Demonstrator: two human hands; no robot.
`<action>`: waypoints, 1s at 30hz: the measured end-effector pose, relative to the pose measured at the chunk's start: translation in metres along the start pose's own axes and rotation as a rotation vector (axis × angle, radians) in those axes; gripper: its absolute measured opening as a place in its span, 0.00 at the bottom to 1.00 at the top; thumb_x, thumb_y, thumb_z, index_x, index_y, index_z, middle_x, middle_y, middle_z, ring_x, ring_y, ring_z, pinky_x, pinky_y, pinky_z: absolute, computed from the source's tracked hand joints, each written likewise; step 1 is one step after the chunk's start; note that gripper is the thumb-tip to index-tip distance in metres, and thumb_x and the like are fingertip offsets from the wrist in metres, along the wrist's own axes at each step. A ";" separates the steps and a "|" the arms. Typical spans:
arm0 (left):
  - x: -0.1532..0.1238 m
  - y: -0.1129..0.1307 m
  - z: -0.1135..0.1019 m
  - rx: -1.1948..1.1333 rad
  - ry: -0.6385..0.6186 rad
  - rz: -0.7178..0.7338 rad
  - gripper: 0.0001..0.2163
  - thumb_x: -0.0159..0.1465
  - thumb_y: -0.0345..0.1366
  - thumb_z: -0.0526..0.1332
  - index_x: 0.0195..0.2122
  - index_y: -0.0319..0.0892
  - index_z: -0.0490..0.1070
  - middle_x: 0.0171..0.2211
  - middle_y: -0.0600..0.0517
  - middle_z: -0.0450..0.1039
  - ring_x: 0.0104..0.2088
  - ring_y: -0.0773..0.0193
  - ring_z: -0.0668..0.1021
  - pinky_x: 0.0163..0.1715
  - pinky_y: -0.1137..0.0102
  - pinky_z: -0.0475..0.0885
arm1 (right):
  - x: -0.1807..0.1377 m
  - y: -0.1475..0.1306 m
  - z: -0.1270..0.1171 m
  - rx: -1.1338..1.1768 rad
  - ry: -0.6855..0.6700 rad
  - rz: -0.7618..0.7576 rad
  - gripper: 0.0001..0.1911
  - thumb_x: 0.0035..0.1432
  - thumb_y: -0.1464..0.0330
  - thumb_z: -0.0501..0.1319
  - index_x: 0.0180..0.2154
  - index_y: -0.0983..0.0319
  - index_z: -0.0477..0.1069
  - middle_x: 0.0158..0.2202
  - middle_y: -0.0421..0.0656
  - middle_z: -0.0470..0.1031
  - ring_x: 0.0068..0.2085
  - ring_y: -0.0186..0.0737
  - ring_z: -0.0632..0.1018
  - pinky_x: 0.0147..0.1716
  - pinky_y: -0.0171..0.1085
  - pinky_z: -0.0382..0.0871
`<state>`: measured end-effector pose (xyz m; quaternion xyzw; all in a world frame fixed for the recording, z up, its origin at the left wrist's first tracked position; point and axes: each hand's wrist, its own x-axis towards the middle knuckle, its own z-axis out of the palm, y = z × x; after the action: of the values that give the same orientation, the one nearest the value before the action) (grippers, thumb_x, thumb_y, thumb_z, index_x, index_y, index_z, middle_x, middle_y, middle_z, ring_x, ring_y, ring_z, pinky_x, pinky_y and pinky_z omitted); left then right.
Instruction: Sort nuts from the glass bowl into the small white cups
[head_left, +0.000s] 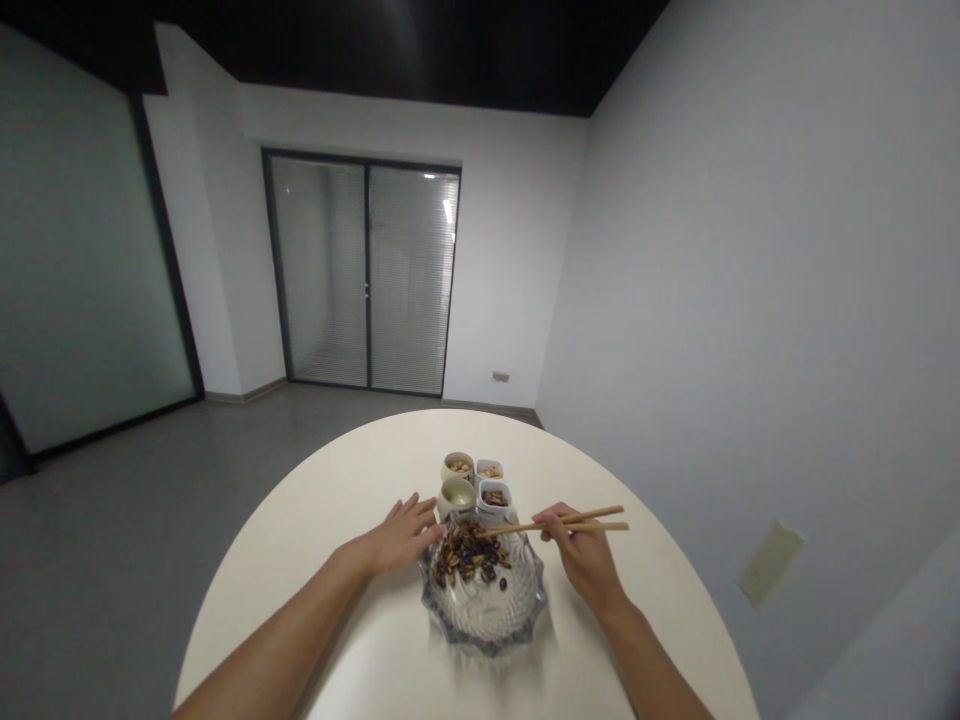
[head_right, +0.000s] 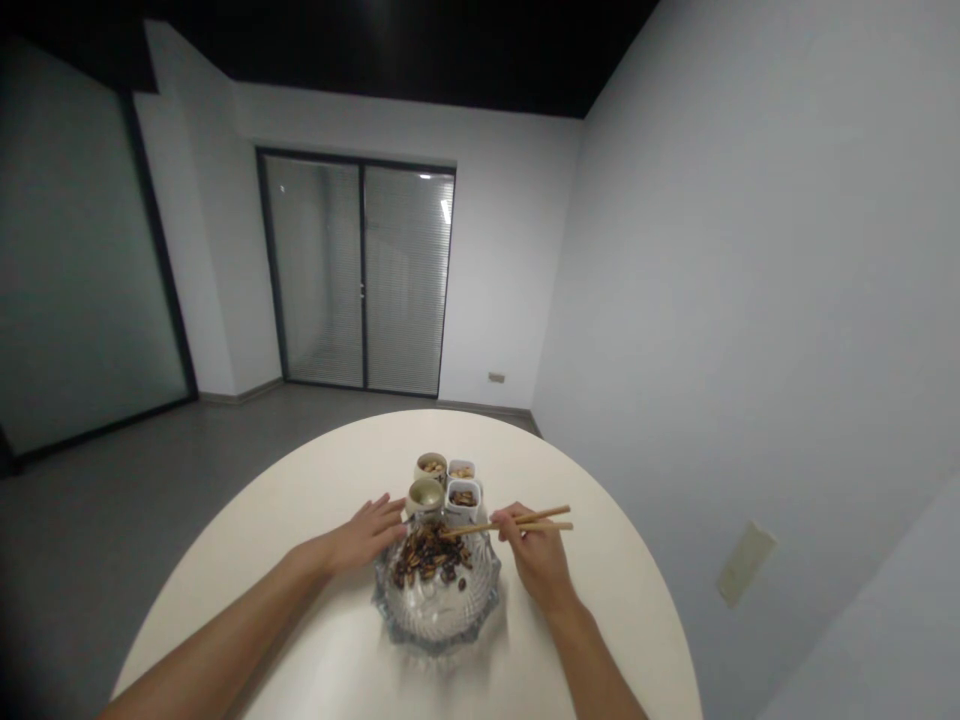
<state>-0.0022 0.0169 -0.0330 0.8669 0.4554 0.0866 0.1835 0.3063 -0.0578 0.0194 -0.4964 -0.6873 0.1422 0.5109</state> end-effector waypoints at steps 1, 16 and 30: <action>0.000 -0.001 0.000 -0.001 0.000 0.002 0.25 0.74 0.55 0.40 0.64 0.53 0.62 0.70 0.50 0.48 0.68 0.42 0.46 0.63 0.43 0.42 | 0.000 -0.001 0.001 0.005 -0.010 0.002 0.26 0.63 0.48 0.55 0.24 0.59 0.77 0.22 0.42 0.76 0.27 0.43 0.77 0.29 0.36 0.68; -0.004 0.008 -0.008 -0.021 -0.016 -0.021 0.27 0.74 0.56 0.40 0.63 0.50 0.64 0.70 0.48 0.47 0.69 0.42 0.45 0.64 0.44 0.41 | -0.003 -0.003 0.000 0.012 -0.021 0.023 0.23 0.63 0.51 0.56 0.27 0.59 0.77 0.22 0.41 0.76 0.28 0.42 0.76 0.30 0.36 0.67; -0.005 0.013 -0.012 -0.001 -0.047 -0.038 0.27 0.74 0.54 0.40 0.65 0.48 0.61 0.71 0.48 0.44 0.69 0.43 0.44 0.64 0.46 0.41 | 0.000 -0.008 0.001 -0.027 -0.056 0.044 0.19 0.62 0.55 0.59 0.27 0.61 0.77 0.22 0.41 0.75 0.25 0.40 0.74 0.26 0.34 0.65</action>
<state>0.0006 0.0088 -0.0170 0.8598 0.4673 0.0631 0.1962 0.3010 -0.0615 0.0242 -0.5141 -0.6921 0.1576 0.4815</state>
